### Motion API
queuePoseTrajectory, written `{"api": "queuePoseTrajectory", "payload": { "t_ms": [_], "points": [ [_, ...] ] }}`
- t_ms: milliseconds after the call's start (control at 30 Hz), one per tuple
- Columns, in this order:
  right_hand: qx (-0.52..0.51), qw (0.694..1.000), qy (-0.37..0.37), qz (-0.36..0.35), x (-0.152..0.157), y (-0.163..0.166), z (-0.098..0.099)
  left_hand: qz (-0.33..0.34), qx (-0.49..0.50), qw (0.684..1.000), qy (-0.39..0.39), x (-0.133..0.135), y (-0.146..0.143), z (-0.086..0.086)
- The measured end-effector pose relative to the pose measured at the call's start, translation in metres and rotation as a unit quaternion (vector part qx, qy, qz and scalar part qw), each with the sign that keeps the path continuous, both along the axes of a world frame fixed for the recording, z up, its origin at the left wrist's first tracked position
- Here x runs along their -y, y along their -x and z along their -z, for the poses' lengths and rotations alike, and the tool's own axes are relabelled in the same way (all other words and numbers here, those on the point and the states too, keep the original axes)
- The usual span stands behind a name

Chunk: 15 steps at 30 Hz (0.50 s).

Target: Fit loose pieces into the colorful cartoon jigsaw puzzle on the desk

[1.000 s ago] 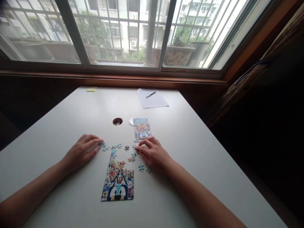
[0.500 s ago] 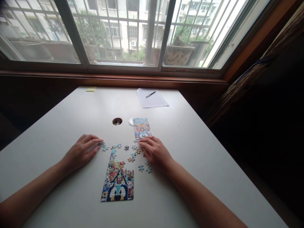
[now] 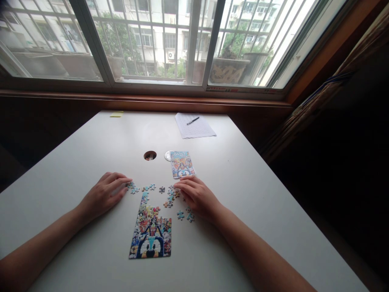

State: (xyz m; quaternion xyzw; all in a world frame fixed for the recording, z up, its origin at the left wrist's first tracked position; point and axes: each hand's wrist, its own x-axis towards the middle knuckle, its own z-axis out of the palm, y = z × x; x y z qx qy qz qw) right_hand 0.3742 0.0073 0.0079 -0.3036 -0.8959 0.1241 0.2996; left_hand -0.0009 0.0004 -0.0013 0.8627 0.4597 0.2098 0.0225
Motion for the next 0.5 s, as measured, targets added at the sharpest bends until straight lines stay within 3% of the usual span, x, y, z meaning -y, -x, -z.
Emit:
{"api": "queuePoseTrajectory", "payload": {
  "t_ms": [200, 500],
  "points": [
    [0.031, 0.998, -0.028, 0.040, -0.011, 0.001, -0.002, 0.000, 0.007, 1.000, 0.000, 0.000, 0.000, 0.000],
    [0.150, 0.989, 0.004, -0.014, -0.032, 0.015, -0.018, 0.006, 0.005, 1.000, -0.004, 0.000, 0.000, 0.000]
  ]
}}
